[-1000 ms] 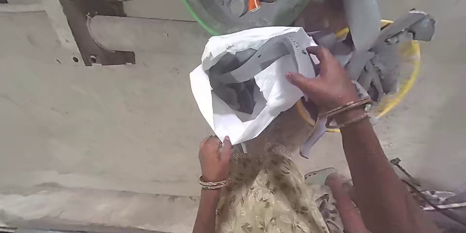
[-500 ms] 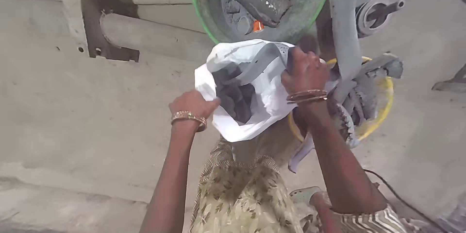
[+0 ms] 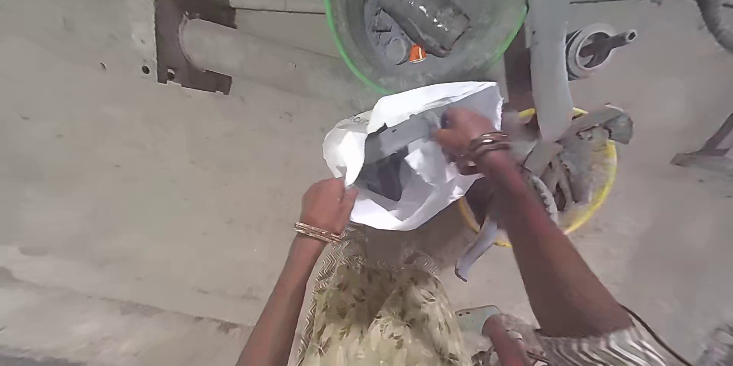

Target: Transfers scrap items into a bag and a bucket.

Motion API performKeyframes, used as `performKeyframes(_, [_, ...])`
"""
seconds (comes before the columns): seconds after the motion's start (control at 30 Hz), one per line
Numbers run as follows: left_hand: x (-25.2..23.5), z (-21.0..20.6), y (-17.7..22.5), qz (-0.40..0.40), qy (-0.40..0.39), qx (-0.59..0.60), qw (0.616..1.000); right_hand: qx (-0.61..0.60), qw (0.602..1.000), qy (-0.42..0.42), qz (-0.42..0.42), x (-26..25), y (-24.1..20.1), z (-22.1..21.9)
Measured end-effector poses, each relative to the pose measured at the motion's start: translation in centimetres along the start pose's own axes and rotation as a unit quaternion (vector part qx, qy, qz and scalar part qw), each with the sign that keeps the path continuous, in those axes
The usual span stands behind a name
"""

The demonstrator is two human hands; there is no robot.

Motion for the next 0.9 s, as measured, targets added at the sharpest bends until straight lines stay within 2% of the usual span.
performKeyframes(0.1, [0.1,-0.3,-1.0,-0.015,0.046,0.027,0.998,-0.049,0.997,-0.041,-0.043,-3.6,-0.8,-4.1])
performKeyframes(0.17, [-0.3,-0.1,-2.7,0.001,0.069,0.045,0.997,-0.165,0.984,-0.002,-0.071,-5.0,0.5,-5.0])
performKeyframes(0.2, [-0.4,0.0,-3.1,0.003,0.071,0.048,0.996,-0.263,0.960,0.040,-0.088,-5.4,1.5,-5.1])
performKeyframes(0.23, [-0.4,0.0,-3.3,0.000,0.072,0.048,0.996,-0.380,0.915,0.082,-0.104,-5.6,2.4,-5.1])
performKeyframes(0.3, [-0.3,-0.1,-2.7,-0.011,0.078,0.048,0.996,-0.601,0.783,0.110,-0.117,-6.2,3.7,-4.5])
performKeyframes(0.33, [-0.3,-0.2,-2.2,-0.013,0.085,0.056,0.995,-0.655,0.740,0.110,-0.112,-6.4,4.0,-4.3])
performKeyframes(0.37, [-0.2,-0.2,-1.7,-0.017,0.096,0.064,0.993,-0.663,0.736,0.098,-0.098,-6.3,4.3,-4.2])
performKeyframes(0.4, [-0.2,-0.1,-1.2,-0.020,0.104,0.067,0.992,-0.626,0.771,0.086,-0.082,-6.1,4.4,-4.5])
performKeyframes(0.43, [-0.1,0.1,-0.9,-0.019,0.105,0.061,0.992,-0.549,0.830,0.073,-0.066,-5.7,4.5,-5.1])
performKeyframes(0.5, [-0.3,0.5,-0.4,-0.015,0.088,0.048,0.995,-0.300,0.953,0.028,-0.027,-4.1,4.4,-6.0])
performKeyframes(0.53, [-0.3,0.5,-0.3,-0.012,0.078,0.039,0.996,-0.190,0.982,-0.018,-0.020,-3.0,4.6,-6.5])
performKeyframes(0.57, [-0.2,0.4,-0.2,-0.012,0.075,0.033,0.997,-0.125,0.990,-0.060,-0.010,-1.7,4.8,-7.2])
performKeyframes(0.63, [0.0,0.1,-0.4,-0.034,0.106,0.033,0.993,-0.105,0.991,-0.072,0.045,1.4,5.6,-8.6])
performKeyframes(0.7, [-0.3,-0.6,-0.9,-0.077,0.141,0.061,0.985,-0.167,0.979,-0.047,0.104,4.5,5.7,-7.9])
performKeyframes(0.77, [-0.4,-1.1,-1.3,-0.106,0.143,0.063,0.982,-0.274,0.948,0.008,0.164,6.7,5.8,-5.4])
performKeyframes(0.83, [0.1,-1.2,-1.7,-0.115,0.136,0.038,0.983,-0.412,0.883,0.119,0.194,8.1,7.5,-2.1])
performKeyframes(0.9, [2.1,-0.8,-1.2,-0.142,0.083,0.000,0.986,-0.471,0.824,0.272,0.158,7.9,11.8,0.9])
Point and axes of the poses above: each hand's wrist, its own x-axis away from the middle knuckle, its own z-axis out of the back of the hand, y = z × x, the point moved 2 cm from there along -x, towards the middle knuckle, and after that the axes turned 3 degrees about z, right-handed, at the moved point
